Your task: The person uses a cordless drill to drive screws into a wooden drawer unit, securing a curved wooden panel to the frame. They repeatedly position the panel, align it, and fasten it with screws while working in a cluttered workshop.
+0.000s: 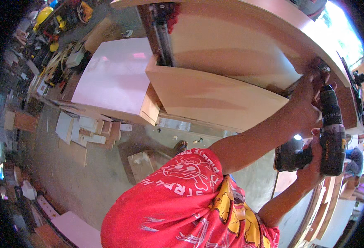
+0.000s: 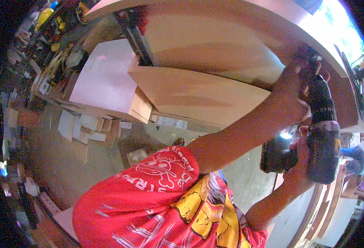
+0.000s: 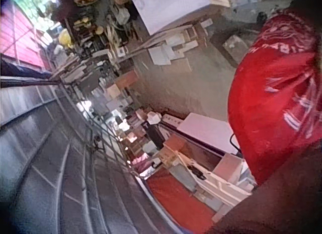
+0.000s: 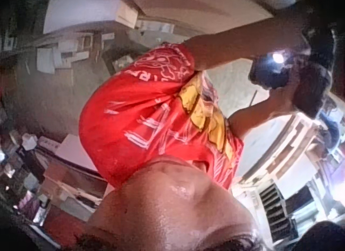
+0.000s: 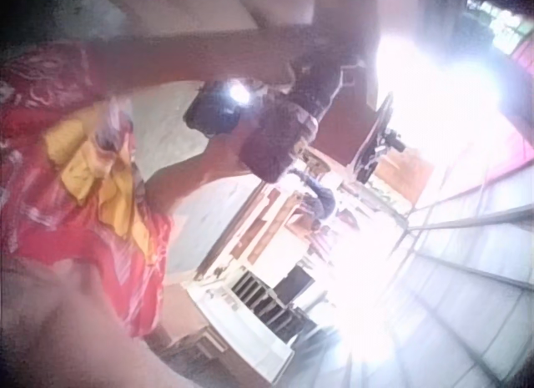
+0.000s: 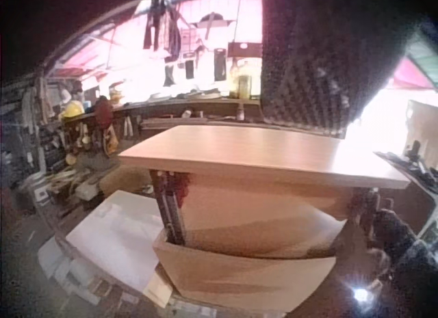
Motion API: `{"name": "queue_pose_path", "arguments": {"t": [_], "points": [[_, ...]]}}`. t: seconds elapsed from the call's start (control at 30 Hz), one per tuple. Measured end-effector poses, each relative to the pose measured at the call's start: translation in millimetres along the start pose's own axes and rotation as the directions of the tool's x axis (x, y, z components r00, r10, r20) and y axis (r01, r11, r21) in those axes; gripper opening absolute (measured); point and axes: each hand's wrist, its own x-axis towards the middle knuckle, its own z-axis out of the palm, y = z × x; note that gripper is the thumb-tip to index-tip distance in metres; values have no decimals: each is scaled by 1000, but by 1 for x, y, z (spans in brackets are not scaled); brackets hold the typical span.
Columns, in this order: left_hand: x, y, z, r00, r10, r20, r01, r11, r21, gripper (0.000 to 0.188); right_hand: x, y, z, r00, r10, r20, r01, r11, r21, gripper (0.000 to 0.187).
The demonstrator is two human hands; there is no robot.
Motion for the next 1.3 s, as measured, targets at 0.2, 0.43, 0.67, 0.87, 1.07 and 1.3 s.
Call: {"name": "queue_pose_path", "arguments": {"t": [0.2,0.43,0.67,0.87,1.07,1.3], "points": [[-25,15,-1,1000,20,10,-22,961,276,14,-22,25,-10,988,-68,-138,49,989,-138,36],[-41,39,11,918,-384,100,392,917,-78,22,-19,6,-6,959,-283,-31,280,958,-68,83],[-70,65,3,934,-351,66,340,930,143,21,-39,4,-26,969,-234,81,244,956,-161,77],[-84,66,-8,984,-132,-121,168,916,363,16,-52,31,-18,984,-169,58,158,975,156,66],[-89,80,-17,972,-63,-225,163,871,463,14,-55,28,-27,991,-104,82,108,993,-47,56],[-79,73,4,984,89,-156,30,778,628,18,-42,31,-15,993,-118,-21,118,993,18,53]]}}
